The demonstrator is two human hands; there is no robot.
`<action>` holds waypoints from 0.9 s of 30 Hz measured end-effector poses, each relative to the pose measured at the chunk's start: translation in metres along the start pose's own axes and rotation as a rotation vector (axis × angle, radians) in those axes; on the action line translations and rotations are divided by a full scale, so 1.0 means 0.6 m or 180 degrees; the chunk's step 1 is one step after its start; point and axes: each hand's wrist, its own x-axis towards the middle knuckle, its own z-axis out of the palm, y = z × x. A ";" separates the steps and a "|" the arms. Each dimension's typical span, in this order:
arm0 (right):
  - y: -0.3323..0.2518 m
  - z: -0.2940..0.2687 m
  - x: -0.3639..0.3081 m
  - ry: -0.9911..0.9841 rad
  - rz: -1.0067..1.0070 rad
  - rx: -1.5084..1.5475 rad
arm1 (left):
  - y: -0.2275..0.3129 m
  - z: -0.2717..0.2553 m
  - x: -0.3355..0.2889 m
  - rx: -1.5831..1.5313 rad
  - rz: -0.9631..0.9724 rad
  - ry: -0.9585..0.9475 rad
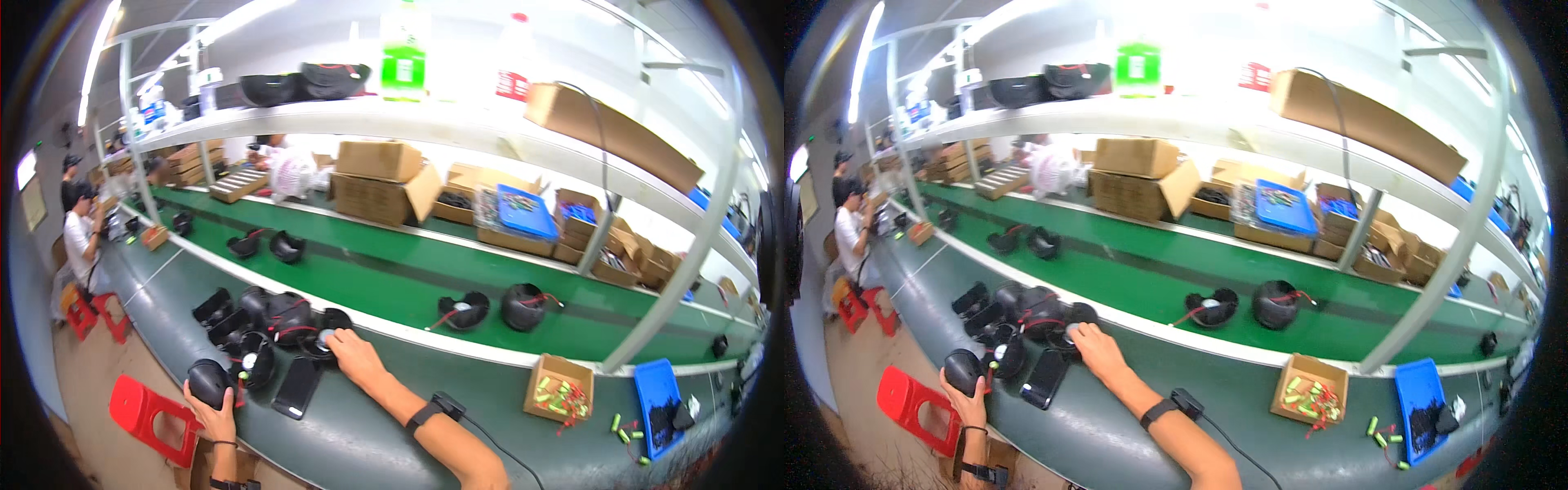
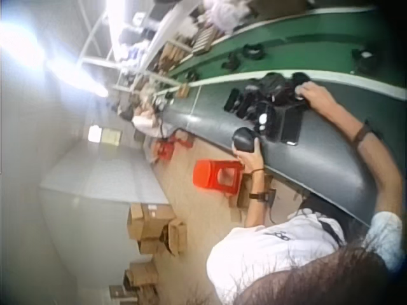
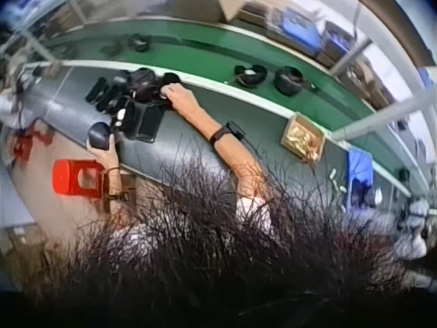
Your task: Assembling plastic shells, batteries, and internal components of portable speakers at a factory workstation.
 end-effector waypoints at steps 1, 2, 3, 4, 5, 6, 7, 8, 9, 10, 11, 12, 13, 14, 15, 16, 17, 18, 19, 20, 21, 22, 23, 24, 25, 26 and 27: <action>0.005 -0.008 -0.003 -0.0139 0.0227 0.0070 | -0.001 0.012 0.011 0.0347 -0.0151 -0.0291; 0.017 -0.026 -0.018 -0.0109 0.0334 0.0017 | -0.027 0.028 0.017 0.0890 -0.0078 -0.0518; 0.015 -0.046 -0.028 0.0075 0.0320 0.0177 | -0.069 0.038 0.025 0.1113 0.0175 -0.0364; 0.014 -0.072 -0.043 0.0247 0.0319 0.0329 | -0.090 0.041 0.029 0.1199 0.0140 -0.0326; 0.018 -0.121 -0.054 0.0120 0.0574 0.0264 | -0.094 0.033 0.028 0.1284 0.0095 -0.0280; 0.041 -0.163 -0.077 0.0462 0.0708 0.0065 | -0.057 0.021 0.020 0.1011 0.0497 -0.0216; 0.065 -0.215 -0.087 0.0679 0.0862 -0.0060 | -0.002 -0.005 0.010 0.0755 0.0870 -0.0100; 0.100 -0.253 -0.099 0.0950 0.0878 -0.0525 | 0.064 -0.026 -0.010 0.0672 0.1064 0.0149; 0.147 -0.293 -0.117 0.1134 0.1185 -0.0807 | 0.127 -0.036 -0.034 0.0673 0.1075 0.0114; 0.178 -0.329 -0.129 0.1162 0.1615 -0.1071 | 0.181 -0.040 -0.061 -0.0218 0.0988 -0.0237; 0.219 -0.349 -0.148 0.0829 0.2091 -0.1407 | 0.226 -0.038 -0.091 -0.1109 0.0882 -0.0574; 0.258 -0.368 -0.166 0.0322 0.2461 -0.1347 | 0.273 -0.036 -0.119 -0.1361 0.1125 -0.0742; 0.297 -0.385 -0.200 -0.0099 0.2771 -0.1304 | 0.307 -0.016 -0.150 -0.1703 0.1340 -0.0989; 0.320 -0.396 -0.209 -0.0194 0.2792 -0.0644 | 0.342 -0.003 -0.175 -0.2121 0.1361 -0.1529; 0.339 -0.405 -0.223 -0.0269 0.2795 0.0009 | 0.369 0.016 -0.189 -0.2543 0.1373 -0.2080; 0.328 -0.392 -0.220 -0.0261 0.2790 0.0061 | 0.377 0.034 -0.183 -0.2592 0.1422 -0.2669; 0.297 -0.376 -0.207 -0.0070 0.2567 -0.0230 | 0.381 0.058 -0.177 -0.2614 0.1437 -0.3230; 0.261 -0.365 -0.202 0.0103 0.2350 -0.0522 | 0.384 0.099 -0.177 -0.2796 0.1069 -0.3481; 0.224 -0.361 -0.215 0.0058 0.2356 -0.0485 | 0.387 0.147 -0.180 -0.2992 0.0669 -0.3745; 0.181 -0.358 -0.231 0.0348 0.2190 -0.0261 | 0.392 0.195 -0.182 -0.2929 0.0580 -0.3936; 0.133 -0.367 -0.256 0.0660 0.2076 -0.0083 | 0.406 0.232 -0.191 -0.2892 0.0499 -0.4192; 0.082 -0.366 -0.269 0.0664 0.2140 -0.0051 | 0.418 0.243 -0.204 -0.2940 0.0663 -0.4327; 0.032 -0.373 -0.284 0.0685 0.2221 -0.0084 | 0.437 0.247 -0.220 -0.3045 0.0846 -0.4495; -0.003 -0.370 -0.311 0.0842 0.2304 0.0018 | 0.456 0.243 -0.235 -0.3029 0.1077 -0.4992; -0.036 -0.361 -0.330 0.1001 0.2377 0.0131 | 0.461 0.245 -0.253 -0.3073 0.2070 -0.4790; -0.046 -0.348 -0.354 0.0915 0.2647 0.0205 | 0.456 0.258 -0.281 -0.3064 0.2136 -0.4860; -0.070 -0.348 -0.370 0.0879 0.2872 0.0186 | 0.460 0.248 -0.299 -0.3160 0.2279 -0.4894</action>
